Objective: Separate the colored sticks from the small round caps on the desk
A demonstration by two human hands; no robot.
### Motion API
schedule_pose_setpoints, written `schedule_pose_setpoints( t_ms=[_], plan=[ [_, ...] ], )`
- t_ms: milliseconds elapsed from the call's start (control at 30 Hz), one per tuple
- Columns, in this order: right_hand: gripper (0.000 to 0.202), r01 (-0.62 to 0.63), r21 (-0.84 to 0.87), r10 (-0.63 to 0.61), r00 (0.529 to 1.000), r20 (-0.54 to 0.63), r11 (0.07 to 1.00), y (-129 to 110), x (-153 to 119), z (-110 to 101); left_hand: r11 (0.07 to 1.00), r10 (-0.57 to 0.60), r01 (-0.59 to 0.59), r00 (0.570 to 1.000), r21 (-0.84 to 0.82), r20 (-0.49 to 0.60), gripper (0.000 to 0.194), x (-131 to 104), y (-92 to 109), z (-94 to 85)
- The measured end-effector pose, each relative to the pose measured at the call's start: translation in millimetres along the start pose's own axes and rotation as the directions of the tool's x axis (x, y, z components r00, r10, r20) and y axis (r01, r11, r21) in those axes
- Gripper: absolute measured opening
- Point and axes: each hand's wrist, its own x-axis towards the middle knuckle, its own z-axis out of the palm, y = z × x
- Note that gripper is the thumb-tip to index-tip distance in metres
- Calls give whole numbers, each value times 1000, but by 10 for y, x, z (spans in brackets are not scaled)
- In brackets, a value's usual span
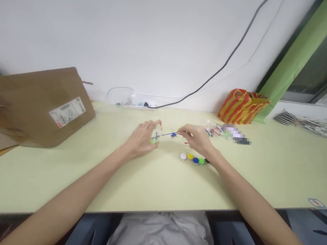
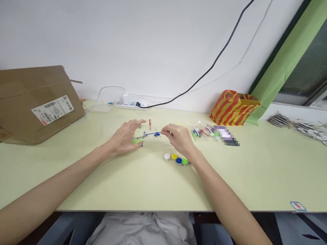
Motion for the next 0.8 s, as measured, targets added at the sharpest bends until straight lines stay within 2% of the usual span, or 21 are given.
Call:
schedule_pose_setpoints(
  t_ms=[167,333,500,700,800],
  plan=[
    [20,-59,-160,46,996,-78,985,-72,-62,234,991,106,-103,994,-87,35,69,-2,85,4],
    [28,-11,-242,-11,996,-88,970,-252,-99,388,984,125,-120,992,-134,24,64,-8,136,43],
    [21,137,-38,-139,988,-67,990,-297,-75,381,982,119,-117,993,-148,1,61,-8,125,58],
    [7,-4,130,32,975,-221,992,-260,-74,365,975,132,-134,991,-177,-19,63,-14,124,50],
    [9,-2,151,40,967,-252,989,-305,-93,397,962,182,-189,982,-198,-55,60,-15,152,48]
  ],
)
